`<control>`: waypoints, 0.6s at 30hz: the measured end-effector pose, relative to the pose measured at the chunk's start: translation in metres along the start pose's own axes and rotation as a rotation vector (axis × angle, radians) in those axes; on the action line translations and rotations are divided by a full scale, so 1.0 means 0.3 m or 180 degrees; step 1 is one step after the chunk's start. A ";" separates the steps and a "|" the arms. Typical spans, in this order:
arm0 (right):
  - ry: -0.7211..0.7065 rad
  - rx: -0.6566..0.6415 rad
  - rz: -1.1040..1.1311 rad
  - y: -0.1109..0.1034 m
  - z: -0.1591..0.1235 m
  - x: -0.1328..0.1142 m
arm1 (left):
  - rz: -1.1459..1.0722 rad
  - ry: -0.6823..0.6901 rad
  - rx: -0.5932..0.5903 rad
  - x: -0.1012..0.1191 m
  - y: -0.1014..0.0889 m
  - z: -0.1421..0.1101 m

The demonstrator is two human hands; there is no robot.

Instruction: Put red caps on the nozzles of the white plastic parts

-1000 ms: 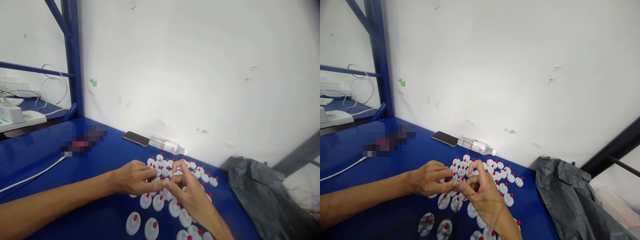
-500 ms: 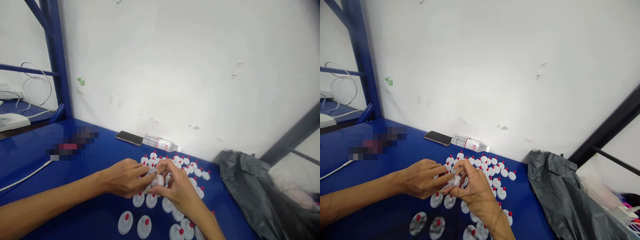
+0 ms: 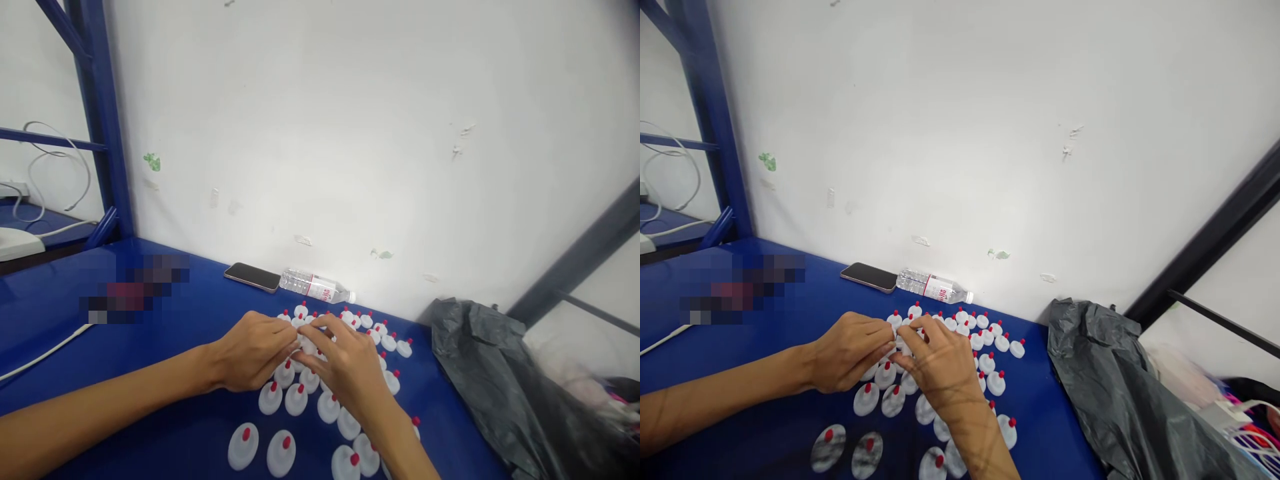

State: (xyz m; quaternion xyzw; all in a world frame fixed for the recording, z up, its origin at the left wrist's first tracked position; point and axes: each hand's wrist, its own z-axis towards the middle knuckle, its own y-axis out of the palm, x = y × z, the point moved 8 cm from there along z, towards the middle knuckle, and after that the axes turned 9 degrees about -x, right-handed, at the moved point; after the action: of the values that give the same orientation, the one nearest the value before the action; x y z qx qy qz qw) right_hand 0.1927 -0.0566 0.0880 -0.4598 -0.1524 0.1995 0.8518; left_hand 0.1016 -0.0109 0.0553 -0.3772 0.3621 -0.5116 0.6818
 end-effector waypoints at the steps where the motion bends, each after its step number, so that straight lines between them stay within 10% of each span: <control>1: -0.0002 0.0068 -0.0143 -0.002 0.004 -0.007 | -0.0071 -0.0065 0.0024 -0.004 0.000 0.003; 6: 0.0145 0.0173 -0.0631 -0.042 -0.032 0.085 | -0.0480 -0.0612 0.0285 -0.059 -0.040 -0.008; 11: 0.2189 0.0796 -0.0595 -0.205 -0.217 0.476 | -0.0507 -0.1479 0.0694 -0.215 -0.078 -0.059; 18: 0.2500 -0.0549 -0.0103 -0.081 -0.253 0.587 | -0.0094 -0.2128 0.0269 -0.379 0.057 -0.105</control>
State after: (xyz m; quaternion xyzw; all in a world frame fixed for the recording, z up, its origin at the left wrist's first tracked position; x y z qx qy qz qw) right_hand 0.3852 -0.0390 0.0815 -0.5685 0.1613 -0.0184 0.8065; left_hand 0.0567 0.0983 0.0381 -0.5008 0.0915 -0.3840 0.7703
